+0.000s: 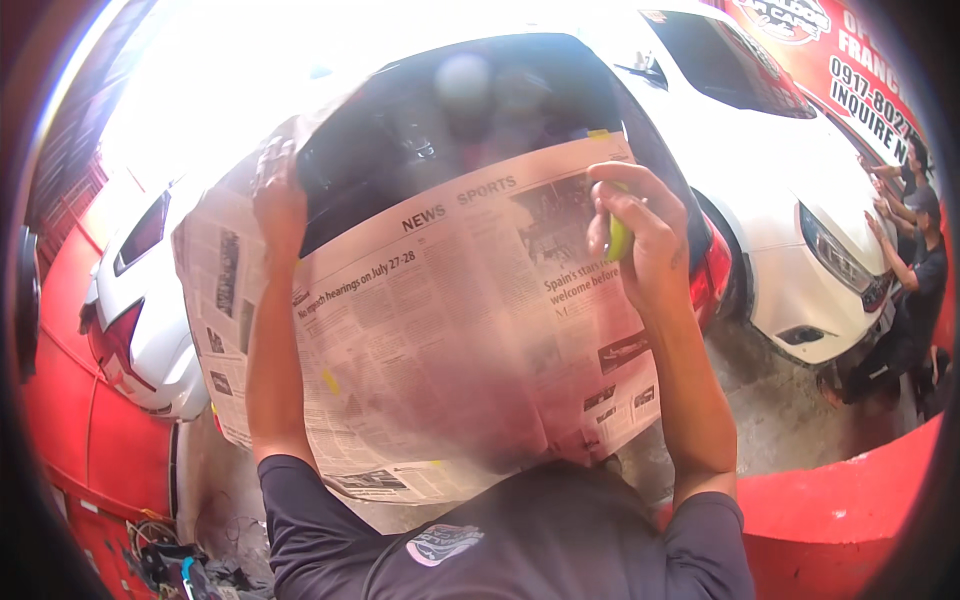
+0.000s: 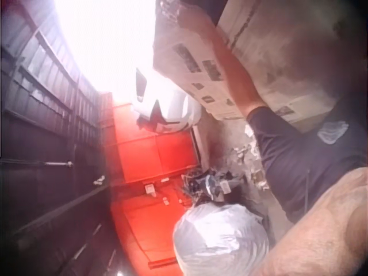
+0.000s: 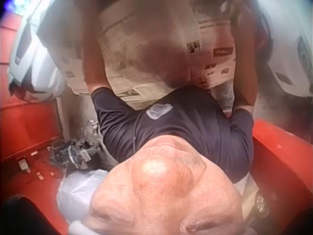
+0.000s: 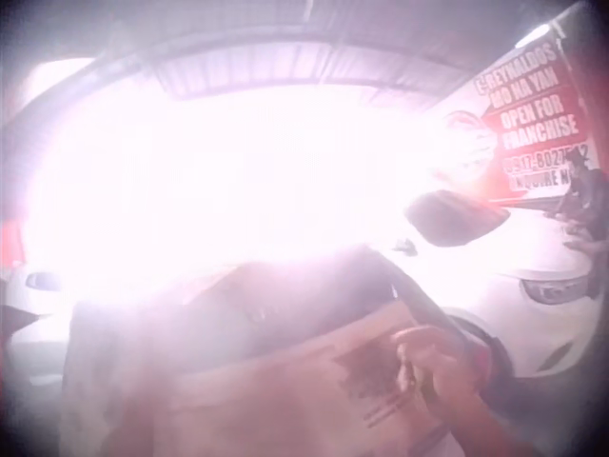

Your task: The person tapes newspaper sheets to the rear of a teal car using green masking tape. They smooth the paper, tear tape, and secure multiple sheets over the trunk and rear window area.

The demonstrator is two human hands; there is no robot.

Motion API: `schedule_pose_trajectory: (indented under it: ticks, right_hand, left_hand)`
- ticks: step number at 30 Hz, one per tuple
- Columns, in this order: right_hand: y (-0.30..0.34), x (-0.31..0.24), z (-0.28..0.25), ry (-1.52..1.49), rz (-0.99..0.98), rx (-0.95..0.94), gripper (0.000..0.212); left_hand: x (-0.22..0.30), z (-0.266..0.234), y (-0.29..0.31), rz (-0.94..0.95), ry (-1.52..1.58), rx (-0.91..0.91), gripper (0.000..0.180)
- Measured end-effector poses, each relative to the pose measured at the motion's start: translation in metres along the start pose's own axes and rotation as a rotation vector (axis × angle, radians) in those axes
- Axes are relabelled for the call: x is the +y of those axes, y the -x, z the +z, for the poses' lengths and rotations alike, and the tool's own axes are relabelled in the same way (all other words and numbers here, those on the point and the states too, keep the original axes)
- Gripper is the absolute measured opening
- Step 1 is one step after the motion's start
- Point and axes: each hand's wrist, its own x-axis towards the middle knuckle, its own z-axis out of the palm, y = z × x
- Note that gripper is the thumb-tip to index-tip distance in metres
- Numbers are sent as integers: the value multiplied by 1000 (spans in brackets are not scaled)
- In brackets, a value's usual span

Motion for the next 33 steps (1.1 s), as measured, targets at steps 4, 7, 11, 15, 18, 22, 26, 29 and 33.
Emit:
schedule_pose_trajectory:
  ticks: [4, 7, 11, 15, 18, 22, 26, 29, 33]
  right_hand:
    - [-3, -5, 34, 672, -366, 6, 36]
    - [-25, -3, 53, 1341, -770, -52, 60]
    - [-63, 19, 73, 1549, -796, -192, 80]
    - [-68, 39, 84, 1544, -987, -164, 87]
    - [-65, 45, 77, 1563, -1042, -123, 65]
    - [-79, 21, 59, 1654, -1057, -64, 32]
    - [-71, -9, 34, 1775, -1021, -193, 42]
    - [-67, -6, 9, 1823, -1010, -197, 43]
    - [-65, -3, -17, 1846, -942, -230, 42]
  left_hand:
    - [86, -38, -13, 35, 281, 11, 36]
    - [129, -66, -13, 45, 433, -4, 33]
    - [164, -112, -7, 57, 599, -96, 36]
    - [171, -139, -2, 106, 667, -138, 42]
    - [173, -153, -4, 119, 824, -207, 49]
    - [170, -162, 3, 308, 568, -218, 61]
    - [167, -150, 27, 245, 423, -287, 68]
    - [169, -150, 41, 191, 390, -336, 71]
    - [161, -146, 49, 164, 427, -531, 65]
